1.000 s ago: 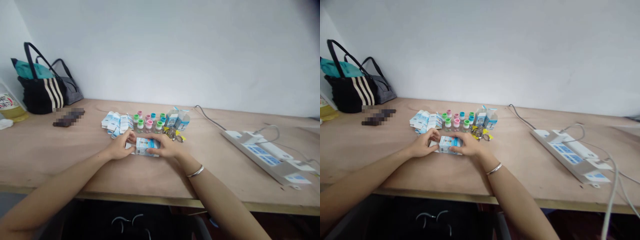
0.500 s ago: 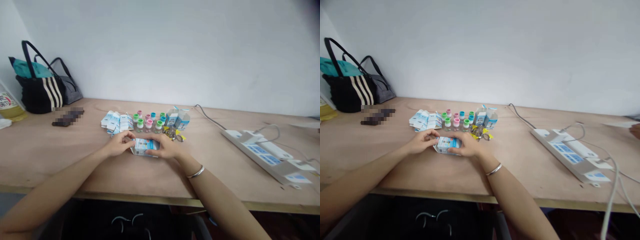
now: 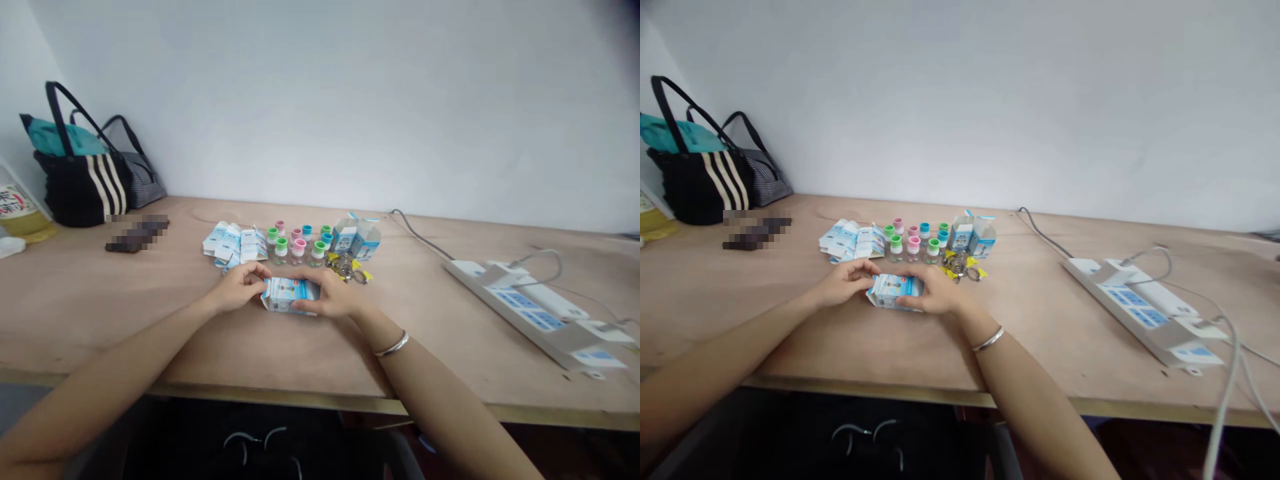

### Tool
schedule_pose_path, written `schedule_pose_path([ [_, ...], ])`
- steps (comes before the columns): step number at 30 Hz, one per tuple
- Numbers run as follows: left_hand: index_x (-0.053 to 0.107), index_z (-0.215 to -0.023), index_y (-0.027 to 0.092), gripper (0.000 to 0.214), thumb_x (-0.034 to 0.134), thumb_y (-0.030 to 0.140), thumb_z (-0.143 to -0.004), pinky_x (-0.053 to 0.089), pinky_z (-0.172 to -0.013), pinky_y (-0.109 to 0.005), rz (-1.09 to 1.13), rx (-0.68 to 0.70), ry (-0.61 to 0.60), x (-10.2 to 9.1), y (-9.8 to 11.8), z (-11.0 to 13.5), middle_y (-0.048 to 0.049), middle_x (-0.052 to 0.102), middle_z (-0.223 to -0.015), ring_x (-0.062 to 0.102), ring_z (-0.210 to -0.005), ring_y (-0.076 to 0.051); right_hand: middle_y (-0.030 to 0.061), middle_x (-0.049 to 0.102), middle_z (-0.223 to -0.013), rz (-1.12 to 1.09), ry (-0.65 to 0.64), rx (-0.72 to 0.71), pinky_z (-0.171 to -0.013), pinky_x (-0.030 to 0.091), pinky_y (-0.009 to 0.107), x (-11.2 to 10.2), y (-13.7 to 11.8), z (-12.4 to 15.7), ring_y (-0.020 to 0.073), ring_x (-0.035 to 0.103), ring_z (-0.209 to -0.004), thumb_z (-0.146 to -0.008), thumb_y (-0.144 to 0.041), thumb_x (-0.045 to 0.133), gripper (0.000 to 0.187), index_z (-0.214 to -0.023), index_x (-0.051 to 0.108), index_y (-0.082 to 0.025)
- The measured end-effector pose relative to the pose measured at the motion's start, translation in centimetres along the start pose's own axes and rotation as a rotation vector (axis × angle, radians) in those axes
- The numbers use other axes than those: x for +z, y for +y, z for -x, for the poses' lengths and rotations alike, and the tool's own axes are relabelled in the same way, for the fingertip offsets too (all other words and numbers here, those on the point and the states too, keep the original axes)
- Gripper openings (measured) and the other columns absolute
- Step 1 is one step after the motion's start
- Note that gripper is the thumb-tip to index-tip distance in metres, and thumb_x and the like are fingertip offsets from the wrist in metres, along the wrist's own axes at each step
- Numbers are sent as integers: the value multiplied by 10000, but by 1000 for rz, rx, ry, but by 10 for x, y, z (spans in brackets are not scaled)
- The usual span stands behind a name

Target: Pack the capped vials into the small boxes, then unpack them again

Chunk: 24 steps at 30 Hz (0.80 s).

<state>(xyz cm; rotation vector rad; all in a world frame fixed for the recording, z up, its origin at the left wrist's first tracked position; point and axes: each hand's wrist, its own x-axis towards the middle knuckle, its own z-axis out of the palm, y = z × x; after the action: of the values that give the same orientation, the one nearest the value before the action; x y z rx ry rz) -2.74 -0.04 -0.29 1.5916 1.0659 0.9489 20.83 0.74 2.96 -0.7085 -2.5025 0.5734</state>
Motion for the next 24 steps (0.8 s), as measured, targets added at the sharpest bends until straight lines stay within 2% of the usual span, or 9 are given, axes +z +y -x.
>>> schedule_pose_path([
  [5, 556, -929, 158, 269, 635, 279, -702, 497, -608, -257, 16, 52, -2, 3, 2, 3, 6, 621, -729, 598, -622, -118, 79, 647, -1122, -7, -3, -13, -856, 460, 330, 0, -1, -1, 231, 612, -984, -747, -347, 651, 515, -1221, 547, -174],
  [9, 523, -1061, 178, 521, 748, 326, -615, 517, -662, -276, -104, 160, -103, 6, 7, 8, -7, 607, -825, 605, -721, -138, 77, 585, -1237, -62, -2, -72, -943, 424, 362, 1, -3, -3, 249, 556, -1109, -759, -351, 641, 543, -1265, 514, -201],
  [11, 511, -1097, 191, 605, 782, 319, -571, 524, -664, -285, -192, 201, -110, 7, 9, 9, -12, 601, -857, 606, -734, -145, 72, 576, -1250, -86, 8, -72, -963, 415, 367, 1, -4, -3, 252, 546, -1128, -755, -355, 649, 537, -1256, 522, -210],
  [15, 486, -1114, 207, 564, 746, 310, -625, 535, -692, -308, -213, 217, -51, 11, 7, 8, -49, 587, -1000, 613, -808, -162, 93, 607, -1164, -113, 135, 24, -900, 462, 376, -3, 2, 1, 256, 581, -1054, -703, -382, 702, 594, -1237, 514, -201],
  [18, 451, -1075, 217, 516, 726, 318, -650, 540, -723, -322, -116, 202, -21, 13, 2, 6, -47, 557, -1063, 618, -835, -153, 114, 539, -1212, -217, 300, 74, -848, 489, 357, -5, 11, 3, 235, 576, -1026, -650, -389, 749, 770, -1309, 394, -209],
  [20, 435, -1019, 216, 449, 703, 327, -677, 534, -768, -335, -92, 221, -8, 14, -2, 3, -33, 551, -1051, 619, -864, -151, 109, 511, -1216, -294, 345, 105, -815, 497, 342, -4, 15, 2, 200, 590, -952, -632, -390, 763, 837, -1330, 332, -224],
  [22, 443, -971, 208, 372, 674, 329, -707, 512, -830, -361, -181, 262, -5, 13, -5, 2, -27, 568, -1008, 614, -904, -166, 84, 550, -1124, -318, 324, 144, -792, 495, 333, 0, 15, 0, 180, 592, -888, -636, -396, 757, 751, -1266, 394, -207],
  [24, 481, -954, 200, 311, 651, 325, -725, 479, -886, -397, -366, 305, -12, 11, -6, 2, -38, 596, -987, 600, -947, -196, 61, 590, -1014, -300, 280, 170, -795, 486, 335, 4, 12, -2, 182, 586, -876, -646, -393, 746, 597, -1140, 486, -183],
])
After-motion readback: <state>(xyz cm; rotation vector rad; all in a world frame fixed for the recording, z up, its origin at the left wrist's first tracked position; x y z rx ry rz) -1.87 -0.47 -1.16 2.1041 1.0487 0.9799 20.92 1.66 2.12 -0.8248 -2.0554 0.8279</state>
